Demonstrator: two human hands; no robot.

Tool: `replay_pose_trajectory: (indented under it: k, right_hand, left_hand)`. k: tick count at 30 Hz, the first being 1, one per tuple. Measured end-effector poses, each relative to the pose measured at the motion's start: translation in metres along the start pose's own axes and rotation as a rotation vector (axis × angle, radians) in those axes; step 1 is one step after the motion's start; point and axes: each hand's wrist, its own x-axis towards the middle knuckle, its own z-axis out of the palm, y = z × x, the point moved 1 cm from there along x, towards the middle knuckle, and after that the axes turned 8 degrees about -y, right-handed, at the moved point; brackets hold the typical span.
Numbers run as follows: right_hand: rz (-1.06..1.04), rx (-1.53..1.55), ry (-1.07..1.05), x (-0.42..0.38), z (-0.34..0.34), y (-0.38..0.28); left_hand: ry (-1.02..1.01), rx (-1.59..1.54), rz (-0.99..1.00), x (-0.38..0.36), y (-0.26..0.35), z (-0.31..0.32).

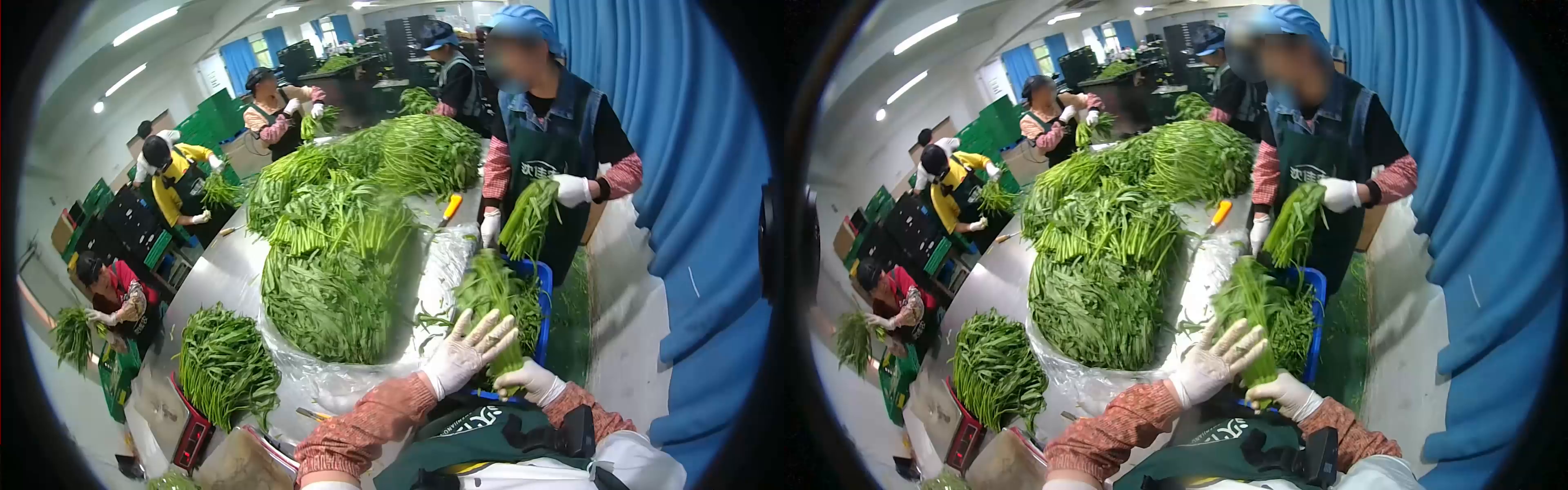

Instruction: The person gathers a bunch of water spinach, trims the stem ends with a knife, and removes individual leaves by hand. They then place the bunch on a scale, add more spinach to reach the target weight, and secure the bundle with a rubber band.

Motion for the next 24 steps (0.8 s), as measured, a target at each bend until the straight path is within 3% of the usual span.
replay_pose_trajectory:
  k: [5,7,11,16,19,21,23,24]
  right_hand:
    - [0.121,-0.288,-0.271,0.018,0.030,-0.025]
    - [0.155,-0.272,-0.374,0.025,0.036,-0.033]
    - [0.229,-0.211,-0.546,0.033,0.054,-0.053]
    - [0.329,-0.301,-0.795,0.055,0.071,-0.063]
    - [0.118,-0.331,-0.836,0.070,0.088,-0.052]
    - [0.288,-0.287,-0.885,0.071,0.098,-0.060]
    - [0.432,-0.208,-0.983,0.084,0.108,-0.060]
    - [0.395,-0.171,-0.984,0.087,0.118,-0.061]
  left_hand:
    - [-0.057,0.245,-0.036,-0.023,-0.008,-0.005]
    - [-0.047,0.037,-0.036,-0.031,-0.016,-0.013]
    - [-0.065,0.008,-0.059,-0.041,-0.029,-0.032]
    - [0.126,-0.127,-0.099,-0.066,-0.035,-0.051]
    - [0.119,-0.250,-0.202,-0.087,-0.031,-0.052]
    - [0.318,-0.162,-0.262,-0.102,-0.028,-0.039]
    - [0.318,-0.278,-0.356,-0.117,-0.027,-0.044]
    - [0.319,-0.276,-0.425,-0.127,-0.028,-0.047]
